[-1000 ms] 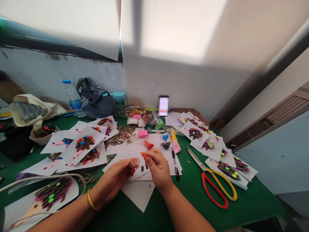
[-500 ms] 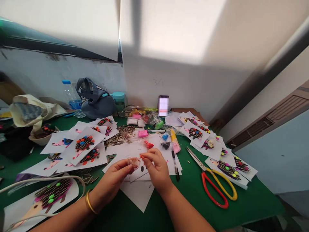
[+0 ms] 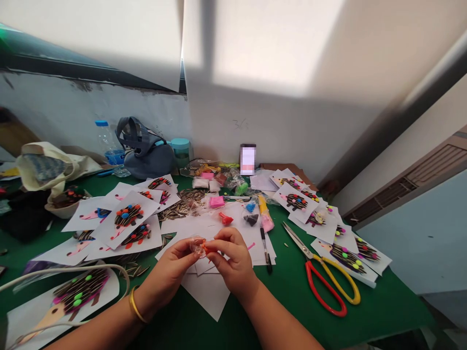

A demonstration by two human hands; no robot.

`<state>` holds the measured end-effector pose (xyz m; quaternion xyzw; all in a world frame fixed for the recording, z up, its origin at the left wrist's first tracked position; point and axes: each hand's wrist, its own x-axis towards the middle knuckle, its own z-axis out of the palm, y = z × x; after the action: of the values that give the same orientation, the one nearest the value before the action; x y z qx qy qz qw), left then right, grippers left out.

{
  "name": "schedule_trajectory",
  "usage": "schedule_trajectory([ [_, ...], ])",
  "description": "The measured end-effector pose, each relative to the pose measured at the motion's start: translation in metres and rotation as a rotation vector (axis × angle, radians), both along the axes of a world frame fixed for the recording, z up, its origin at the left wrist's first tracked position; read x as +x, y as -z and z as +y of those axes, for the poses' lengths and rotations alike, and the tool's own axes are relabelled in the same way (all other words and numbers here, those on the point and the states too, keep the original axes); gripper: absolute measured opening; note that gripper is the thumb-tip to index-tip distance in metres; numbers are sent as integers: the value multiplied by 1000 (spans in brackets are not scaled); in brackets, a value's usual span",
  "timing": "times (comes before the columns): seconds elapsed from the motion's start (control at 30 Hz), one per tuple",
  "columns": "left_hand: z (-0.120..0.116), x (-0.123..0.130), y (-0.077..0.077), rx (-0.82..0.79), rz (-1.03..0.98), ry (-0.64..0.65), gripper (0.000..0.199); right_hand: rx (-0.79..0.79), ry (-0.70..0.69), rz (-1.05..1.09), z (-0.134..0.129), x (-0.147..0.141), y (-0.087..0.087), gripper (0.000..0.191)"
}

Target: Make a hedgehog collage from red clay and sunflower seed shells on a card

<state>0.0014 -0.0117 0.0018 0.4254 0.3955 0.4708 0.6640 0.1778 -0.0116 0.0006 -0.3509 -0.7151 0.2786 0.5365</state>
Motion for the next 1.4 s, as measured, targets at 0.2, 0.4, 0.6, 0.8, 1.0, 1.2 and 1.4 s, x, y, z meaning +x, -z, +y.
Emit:
schedule_trajectory([
  [0.2,0,1,-3,30,44,40,27,-91,-44,-40,2,-5,1,14],
  [0.4,2,0,6,-25,-15,-30,30,-322,53,422,16,5,9,9],
  [0.6,5,-1,0,131,174,-134,25,-634,-28,629,20,1,16,36],
  [0.8,15,-4,1,114,146,-273,26,-583,25,562,21,4,21,44],
  [1.0,31,-14,9,164,263,-409,27,-593,56,532,25,7,16,36],
  [1.2,25,-1,2,109,173,-345,28,-539,-40,269,25,6,21,39],
  [1.4,5,16,-19,11,164,-86,33,-484,49,96,22,5,20,27],
])
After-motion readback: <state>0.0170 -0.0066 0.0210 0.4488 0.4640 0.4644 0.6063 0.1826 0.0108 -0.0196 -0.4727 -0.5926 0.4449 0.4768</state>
